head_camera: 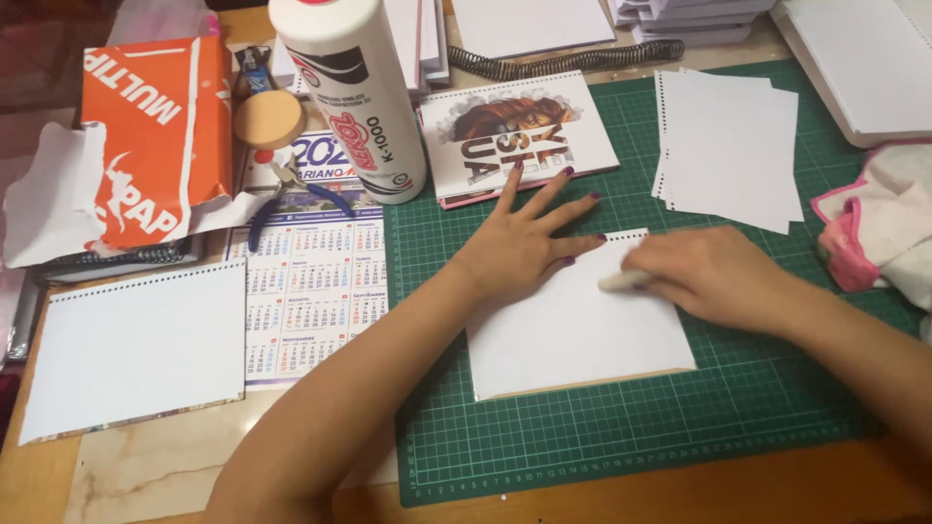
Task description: The person applies glue from a bottle onto a piece of paper placed on a cutting mat. They then press the glued paper down with their hands and use a small block to smooth the surface. Finally, they wipe the paper with a cloth.
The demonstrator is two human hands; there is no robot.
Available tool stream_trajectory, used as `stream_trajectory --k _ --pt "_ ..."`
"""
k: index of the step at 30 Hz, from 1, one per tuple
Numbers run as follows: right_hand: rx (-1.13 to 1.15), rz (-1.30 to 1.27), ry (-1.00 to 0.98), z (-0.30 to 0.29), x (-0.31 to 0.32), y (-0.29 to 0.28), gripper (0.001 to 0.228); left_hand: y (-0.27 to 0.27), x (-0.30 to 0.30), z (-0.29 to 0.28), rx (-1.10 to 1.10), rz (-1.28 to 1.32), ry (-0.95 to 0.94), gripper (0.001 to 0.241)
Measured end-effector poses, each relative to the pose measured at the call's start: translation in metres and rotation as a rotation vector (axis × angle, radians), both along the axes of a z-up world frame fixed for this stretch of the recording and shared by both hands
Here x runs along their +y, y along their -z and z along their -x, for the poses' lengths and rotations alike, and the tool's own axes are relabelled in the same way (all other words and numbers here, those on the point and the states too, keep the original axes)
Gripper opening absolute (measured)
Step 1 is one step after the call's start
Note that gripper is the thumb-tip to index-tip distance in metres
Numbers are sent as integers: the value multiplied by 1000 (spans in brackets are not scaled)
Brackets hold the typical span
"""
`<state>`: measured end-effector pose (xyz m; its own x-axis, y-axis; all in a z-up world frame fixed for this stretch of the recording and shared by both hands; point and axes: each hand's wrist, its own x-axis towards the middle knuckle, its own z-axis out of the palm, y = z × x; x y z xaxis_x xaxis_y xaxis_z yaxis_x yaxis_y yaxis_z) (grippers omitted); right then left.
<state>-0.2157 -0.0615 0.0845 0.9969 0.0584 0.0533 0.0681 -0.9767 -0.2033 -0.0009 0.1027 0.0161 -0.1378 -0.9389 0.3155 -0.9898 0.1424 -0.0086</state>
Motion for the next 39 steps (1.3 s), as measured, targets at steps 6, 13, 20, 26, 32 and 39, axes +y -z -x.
stream_trajectory --k 6,13,20,26,32,39 --pt "116 -34 -34 57 3 13 11 -5 0 -1 43 -86 -27 45" --pt "186 -231 -54 25 -14 0 22 5 -1 -2 -10 -45 -49 43" --pt "-32 28 -157 -28 12 14 23 1 -2 0 -2 -176 -116 42" --pt "82 21 -234 21 38 29 17 -6 1 1 4 -170 -104 41" --pt "127 -154 -308 -1 44 -14 19 -11 -3 6 -19 -156 -124 39" --pt "21 -95 -583 -30 50 -25 23 -3 -6 9 33 79 -77 18"
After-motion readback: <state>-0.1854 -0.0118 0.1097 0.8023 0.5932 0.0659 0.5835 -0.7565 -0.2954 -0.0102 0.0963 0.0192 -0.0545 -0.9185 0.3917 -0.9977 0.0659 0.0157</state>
